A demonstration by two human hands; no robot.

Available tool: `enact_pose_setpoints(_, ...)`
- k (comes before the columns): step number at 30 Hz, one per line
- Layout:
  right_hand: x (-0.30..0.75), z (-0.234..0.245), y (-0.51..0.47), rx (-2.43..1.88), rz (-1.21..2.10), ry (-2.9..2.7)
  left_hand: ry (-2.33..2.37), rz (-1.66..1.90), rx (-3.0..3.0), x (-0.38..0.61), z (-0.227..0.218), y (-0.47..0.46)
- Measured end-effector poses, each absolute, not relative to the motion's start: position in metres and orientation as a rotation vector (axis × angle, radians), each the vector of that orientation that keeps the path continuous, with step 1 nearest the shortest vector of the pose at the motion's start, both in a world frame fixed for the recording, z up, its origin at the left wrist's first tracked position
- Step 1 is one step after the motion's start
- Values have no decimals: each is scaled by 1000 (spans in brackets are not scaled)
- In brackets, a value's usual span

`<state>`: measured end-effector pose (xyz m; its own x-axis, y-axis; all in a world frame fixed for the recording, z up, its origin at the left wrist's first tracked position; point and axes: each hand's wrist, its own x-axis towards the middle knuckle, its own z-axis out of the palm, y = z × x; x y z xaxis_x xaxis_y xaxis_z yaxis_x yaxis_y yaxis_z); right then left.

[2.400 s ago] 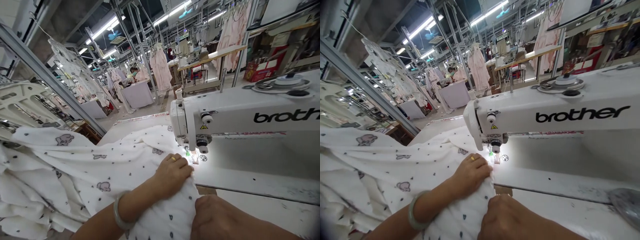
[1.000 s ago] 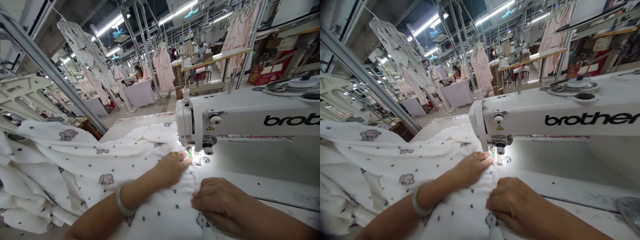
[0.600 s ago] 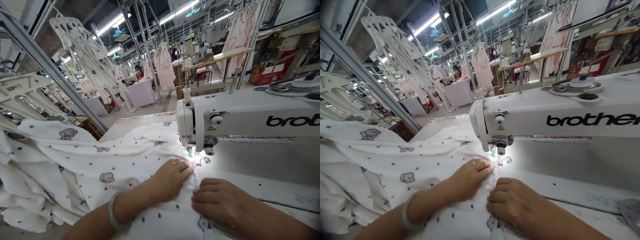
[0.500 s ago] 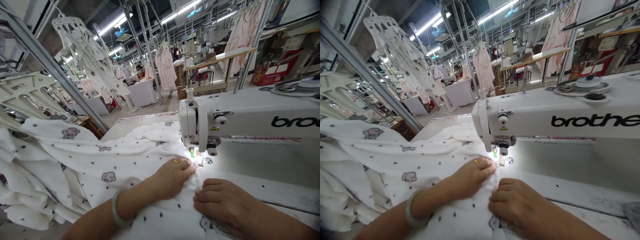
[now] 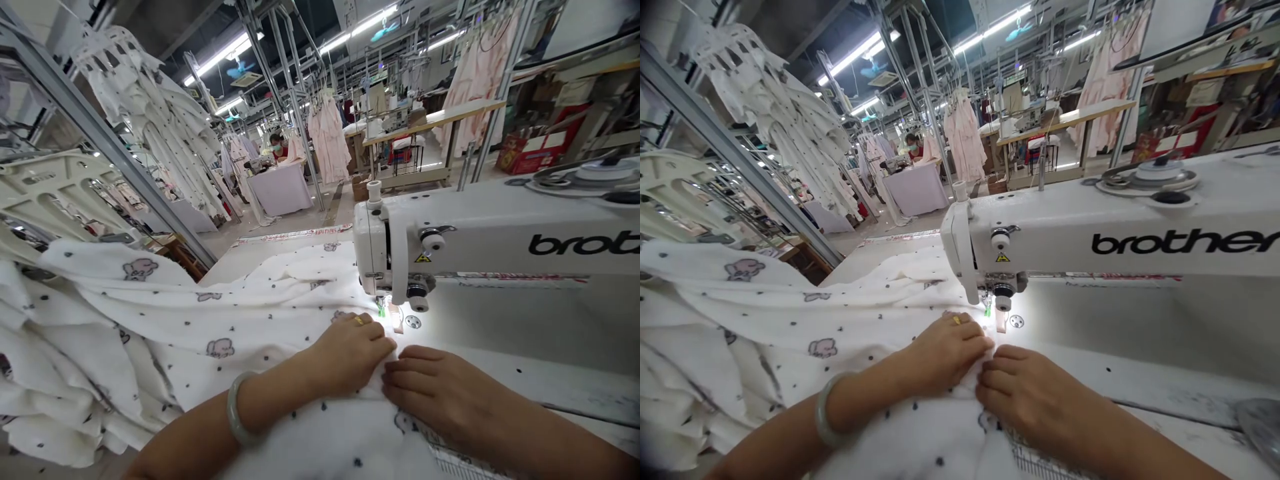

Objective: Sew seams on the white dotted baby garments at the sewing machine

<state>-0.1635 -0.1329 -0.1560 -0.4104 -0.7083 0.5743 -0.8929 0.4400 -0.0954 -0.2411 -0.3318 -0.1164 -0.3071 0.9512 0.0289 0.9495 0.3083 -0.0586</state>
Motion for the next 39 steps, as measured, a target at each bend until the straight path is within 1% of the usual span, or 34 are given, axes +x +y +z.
enact_pose_setpoints(5,-160,-159,-132,1373,328,-2146,-2227,225,-1928,-242,-120,-328)
enact_pose_setpoints(7,-157,-158,-131,1360,245,-2125,-2165,182,-1946,-245,-124,-328)
enact_pose_setpoints(10,-154,-158,-131,1340,154,-2111,-2228,33,-1916,-248,-130,-326)
enact_pose_setpoints(12,-155,-159,-131,1341,187,-2157,-2337,-123,-1876,-249,-133,-324)
enact_pose_setpoints(15,-158,-162,-132,1342,361,-2268,-2493,-378,-1678,-245,-132,-324)
enact_pose_setpoints(17,-160,-162,-131,1336,421,-2303,-2551,-455,-1550,-241,-130,-327)
enact_pose_setpoints(21,-162,-161,-131,1340,436,-2314,-2590,-491,-1608,-227,-131,-338)
enact_pose_setpoints(26,-161,-157,-130,1330,563,-2319,-2563,-451,-1625,-221,-142,-342)
enact_pose_setpoints(30,-163,-156,-130,1243,536,-2381,-2516,-428,-1661,-233,-147,-339)
enact_pose_setpoints(33,-168,-159,-129,1173,508,-2456,-2498,-474,-1672,-244,-148,-336)
enact_pose_setpoints(36,-174,-163,-128,1078,538,-2472,-2525,-560,-1635,-256,-152,-335)
enact_pose_setpoints(39,-182,-166,-127,1005,561,-2463,-2567,-554,-1624,-272,-155,-333)
